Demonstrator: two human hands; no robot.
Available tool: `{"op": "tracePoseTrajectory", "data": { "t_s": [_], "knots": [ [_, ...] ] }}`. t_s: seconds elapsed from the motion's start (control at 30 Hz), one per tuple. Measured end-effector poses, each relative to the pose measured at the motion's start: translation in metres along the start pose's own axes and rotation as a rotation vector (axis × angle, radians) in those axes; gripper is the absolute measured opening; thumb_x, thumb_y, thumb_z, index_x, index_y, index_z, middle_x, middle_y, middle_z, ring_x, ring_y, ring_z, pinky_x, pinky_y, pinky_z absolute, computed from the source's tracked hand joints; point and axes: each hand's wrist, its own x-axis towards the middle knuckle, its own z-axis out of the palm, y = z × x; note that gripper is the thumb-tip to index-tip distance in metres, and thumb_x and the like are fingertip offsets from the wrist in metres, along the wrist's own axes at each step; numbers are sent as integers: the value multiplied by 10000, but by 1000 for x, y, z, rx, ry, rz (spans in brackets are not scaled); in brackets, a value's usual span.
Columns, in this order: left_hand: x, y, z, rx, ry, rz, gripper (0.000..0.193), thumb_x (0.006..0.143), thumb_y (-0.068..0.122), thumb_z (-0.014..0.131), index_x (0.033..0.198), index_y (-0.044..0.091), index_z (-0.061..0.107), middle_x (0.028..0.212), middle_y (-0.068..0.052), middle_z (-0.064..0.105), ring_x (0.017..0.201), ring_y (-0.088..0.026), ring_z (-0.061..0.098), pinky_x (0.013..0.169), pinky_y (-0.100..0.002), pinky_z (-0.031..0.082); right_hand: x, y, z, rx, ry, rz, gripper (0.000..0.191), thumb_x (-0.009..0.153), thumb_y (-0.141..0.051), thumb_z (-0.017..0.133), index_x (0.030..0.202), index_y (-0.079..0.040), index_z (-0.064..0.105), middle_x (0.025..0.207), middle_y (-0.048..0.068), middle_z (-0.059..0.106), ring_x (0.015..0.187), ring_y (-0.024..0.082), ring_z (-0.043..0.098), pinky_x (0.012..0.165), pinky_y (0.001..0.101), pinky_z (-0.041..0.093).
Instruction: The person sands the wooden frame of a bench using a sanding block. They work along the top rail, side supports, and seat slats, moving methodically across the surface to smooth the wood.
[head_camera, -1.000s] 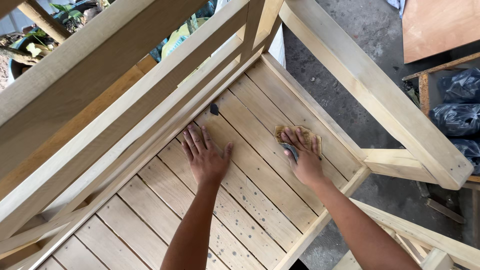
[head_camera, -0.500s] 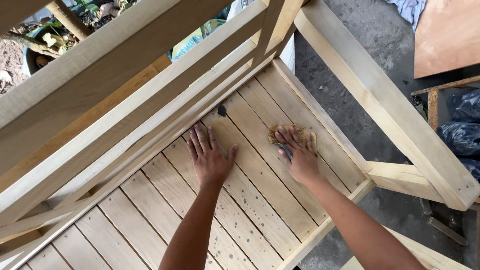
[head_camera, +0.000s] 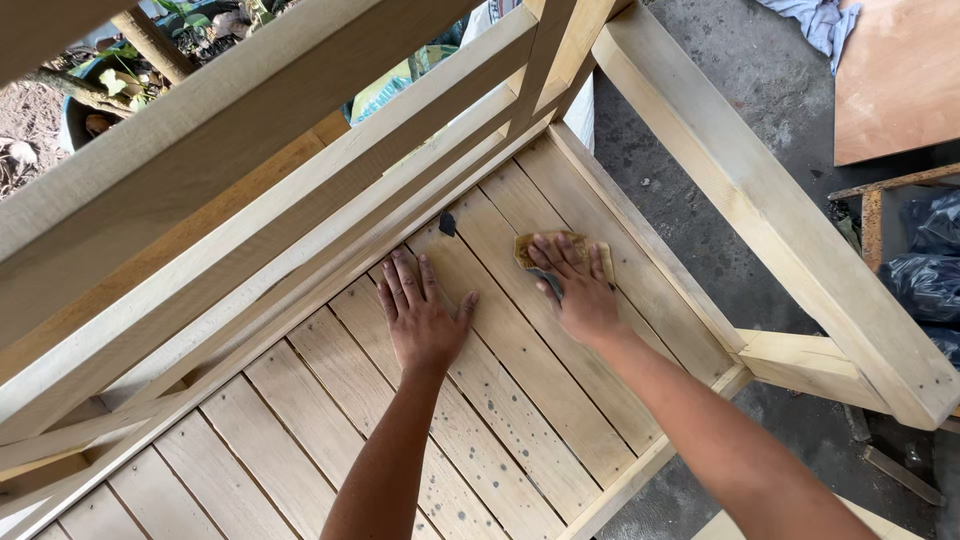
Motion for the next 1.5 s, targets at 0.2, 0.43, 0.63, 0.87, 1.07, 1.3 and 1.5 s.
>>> {"op": "tracePoseTrajectory", "data": {
  "t_s": [0.2, 0.43, 0.63, 0.87, 1.07, 1.3, 1.5],
  "knots": [
    [0, -2, 3, 12, -11, 2, 997, 938, 763, 276, 1606, 45, 95, 1666, -233, -17, 1547, -362, -28, 1233, -466, -19, 79, -20, 12, -27, -6, 36, 547, 1107, -459, 292, 1626, -297, 233, 1734, -77, 143, 1605, 220, 84, 1265, 581, 35],
    [-1, -3, 6, -9, 50, 13, 976, 952, 741, 293, 1610, 41, 121, 1674, -250, 5, 1554, -364, -5, 1239, -467, -12, -15, 0, 5, -47, 81, -75, 588, 1070, -418, 341, 1635, -281, 250, 1716, -56, 203, 1585, 224, 172, 1258, 592, 84],
    [-2, -2, 5, -27, 36, 5, 966, 960, 738, 313, 1613, 49, 133, 1677, -252, 10, 1565, -367, 5, 1254, -462, -9, 47, -4, 20, -51, 104, -55, 587, 1093, -406, 349, 1644, -249, 226, 1719, -56, 162, 1578, 249, 129, 1245, 592, 75],
    [-2, -2, 8, -29, 78, 11, 973, 956, 743, 315, 1611, 44, 150, 1677, -253, 15, 1559, -368, 4, 1250, -465, -6, -7, 4, 5, -122, -23, -46, 601, 1053, -443, 340, 1633, -332, 230, 1714, -124, 151, 1585, 169, 109, 1263, 565, 51],
    [0, -3, 9, -46, 83, 9, 981, 948, 758, 307, 1606, 48, 146, 1673, -240, 3, 1555, -352, -10, 1239, -457, -7, 70, -15, 7, -35, 5, -16, 568, 1098, -415, 299, 1638, -262, 213, 1710, -74, 135, 1575, 223, 87, 1237, 589, 33],
    [-1, -2, 6, -29, 62, -10, 976, 949, 759, 307, 1611, 60, 147, 1680, -230, 3, 1558, -350, -7, 1246, -459, -3, 19, 6, -2, -69, -94, -20, 567, 1080, -443, 257, 1633, -331, 195, 1726, -121, 106, 1596, 162, 77, 1281, 535, 23],
    [-1, -2, 6, -42, 52, -13, 976, 946, 754, 318, 1611, 61, 150, 1681, -219, 11, 1562, -346, -1, 1250, -450, 5, 65, 3, 11, -107, 38, -70, 599, 1091, -423, 295, 1646, -242, 160, 1717, -71, 86, 1577, 227, 70, 1242, 569, 49]
  ]
}}
